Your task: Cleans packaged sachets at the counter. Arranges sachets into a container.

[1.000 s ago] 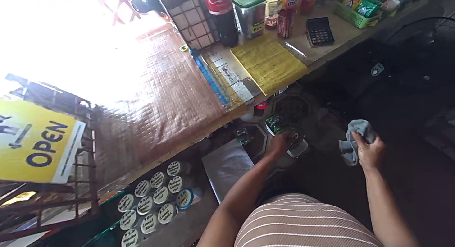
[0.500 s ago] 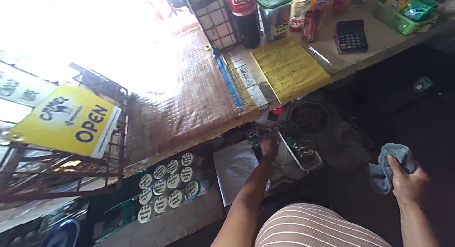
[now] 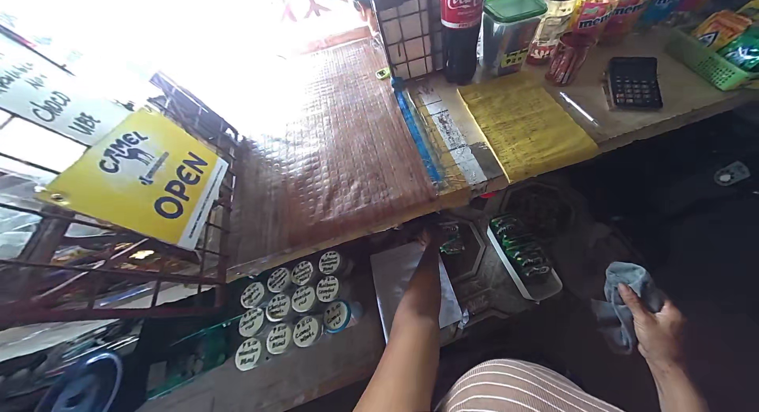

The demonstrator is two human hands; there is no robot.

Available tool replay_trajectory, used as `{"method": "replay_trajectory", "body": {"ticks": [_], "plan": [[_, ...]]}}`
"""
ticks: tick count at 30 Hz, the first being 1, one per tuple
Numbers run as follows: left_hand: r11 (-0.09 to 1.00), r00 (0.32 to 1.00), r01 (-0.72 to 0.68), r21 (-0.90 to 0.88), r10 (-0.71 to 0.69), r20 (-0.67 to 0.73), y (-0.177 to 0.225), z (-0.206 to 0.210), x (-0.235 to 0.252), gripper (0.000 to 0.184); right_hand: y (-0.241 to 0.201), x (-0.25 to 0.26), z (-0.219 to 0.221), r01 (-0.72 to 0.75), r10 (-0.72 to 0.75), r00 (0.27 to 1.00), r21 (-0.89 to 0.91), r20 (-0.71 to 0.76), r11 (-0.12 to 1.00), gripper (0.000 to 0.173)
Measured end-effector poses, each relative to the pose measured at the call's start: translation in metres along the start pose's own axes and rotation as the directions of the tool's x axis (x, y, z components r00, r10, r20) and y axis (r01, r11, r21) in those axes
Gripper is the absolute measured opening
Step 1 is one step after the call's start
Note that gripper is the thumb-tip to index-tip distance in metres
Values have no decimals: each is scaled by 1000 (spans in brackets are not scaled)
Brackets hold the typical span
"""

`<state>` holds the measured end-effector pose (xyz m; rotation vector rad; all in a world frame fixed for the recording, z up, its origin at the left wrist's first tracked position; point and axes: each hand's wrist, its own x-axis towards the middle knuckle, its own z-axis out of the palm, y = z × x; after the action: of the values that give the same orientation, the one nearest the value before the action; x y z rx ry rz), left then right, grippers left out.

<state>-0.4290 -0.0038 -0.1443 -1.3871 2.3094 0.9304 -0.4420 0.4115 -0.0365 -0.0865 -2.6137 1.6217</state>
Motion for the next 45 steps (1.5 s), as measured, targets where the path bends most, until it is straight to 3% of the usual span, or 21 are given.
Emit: {"method": "replay_trajectory", "body": {"ticks": [3, 5, 8, 11, 13, 14, 16, 18, 21, 23, 25, 26, 27, 29, 31, 34, 39, 42, 43, 44, 45], "plan": [[936, 965, -236, -261, 257, 49, -9, -9, -12, 53, -19, -14, 24, -72, 65, 996, 123, 58, 990, 41], [766, 924, -283, -577, 379, 50, -24, -10, -24, 49, -35, -23, 42, -137, 111, 987, 234, 119, 963, 35], [433, 920, -77, -898, 379, 104, -42, -25, -59, 42, -58, -30, 70, -230, 146, 956, 338, 255, 913, 31], [113, 895, 103, -988, 424, 142, -52, -39, -95, 37, -86, -34, 95, -265, 106, 923, 413, 369, 871, 33], [2, 869, 149, -989, 478, 132, -52, -50, -119, 29, -109, -36, 111, -212, 17, 916, 445, 402, 870, 39], [-24, 860, 161, -987, 494, 128, -51, -54, -130, 28, -120, -39, 117, -114, -75, 916, 434, 394, 894, 40], [-31, 837, 169, -985, 532, 127, -49, -62, -150, 29, -137, -48, 128, 244, -372, 867, 368, 333, 897, 38], [-2, 793, 116, -993, 602, 91, -47, -66, -167, 28, -150, -59, 141, 589, -652, 676, 280, 343, 758, 36], [213, 699, -228, -950, 716, -7, -48, -70, -188, 26, -158, -74, 171, 813, -771, 352, 234, 531, 533, 36], [389, 648, -490, -781, 761, -28, -50, -77, -196, 29, -153, -72, 190, 846, -779, 282, 238, 560, 477, 35], [422, 605, -573, -702, 796, -15, -50, -81, -194, 32, -151, -57, 197, 767, -729, 349, 267, 589, 583, 36], [394, 598, -561, -728, 801, -27, -52, -80, -194, 33, -149, -47, 198, 704, -690, 427, 264, 584, 659, 36], [356, 624, -510, -783, 780, -51, -53, -79, -195, 35, -147, -38, 198, 625, -637, 529, 250, 561, 739, 35], [250, 744, -326, -912, 663, -84, -49, -83, -199, 36, -141, -18, 190, 498, -544, 707, 228, 451, 836, 39], [139, 844, -164, -977, 532, -66, -44, -92, -198, 33, -149, -11, 172, 498, -555, 783, 254, 279, 830, 38], [45, 891, 4, -999, 454, 24, -39, -94, -195, 33, -168, -24, 147, 603, -657, 735, 284, 167, 746, 33], [4, 828, 111, -994, 553, 95, -23, -87, -207, 38, -159, -60, 182, 782, -770, 467, 204, 435, 589, 38], [-151, 814, 164, -975, 579, 47, -22, -89, -200, 46, -129, -74, 198, 848, -850, 388, 224, 357, 481, 34], [-208, 814, 186, -960, 579, 32, -23, -93, -197, 50, -122, -73, 194, 831, -848, 395, 255, 353, 494, 32], [-250, 831, 194, -949, 555, 23, -23, -96, -197, 51, -114, -71, 186, 781, -812, 455, 274, 366, 561, 31], [-292, 855, 188, -938, 518, 10, -22, -98, -197, 50, -109, -68, 178, 659, -713, 573, 289, 405, 694, 30]]}}
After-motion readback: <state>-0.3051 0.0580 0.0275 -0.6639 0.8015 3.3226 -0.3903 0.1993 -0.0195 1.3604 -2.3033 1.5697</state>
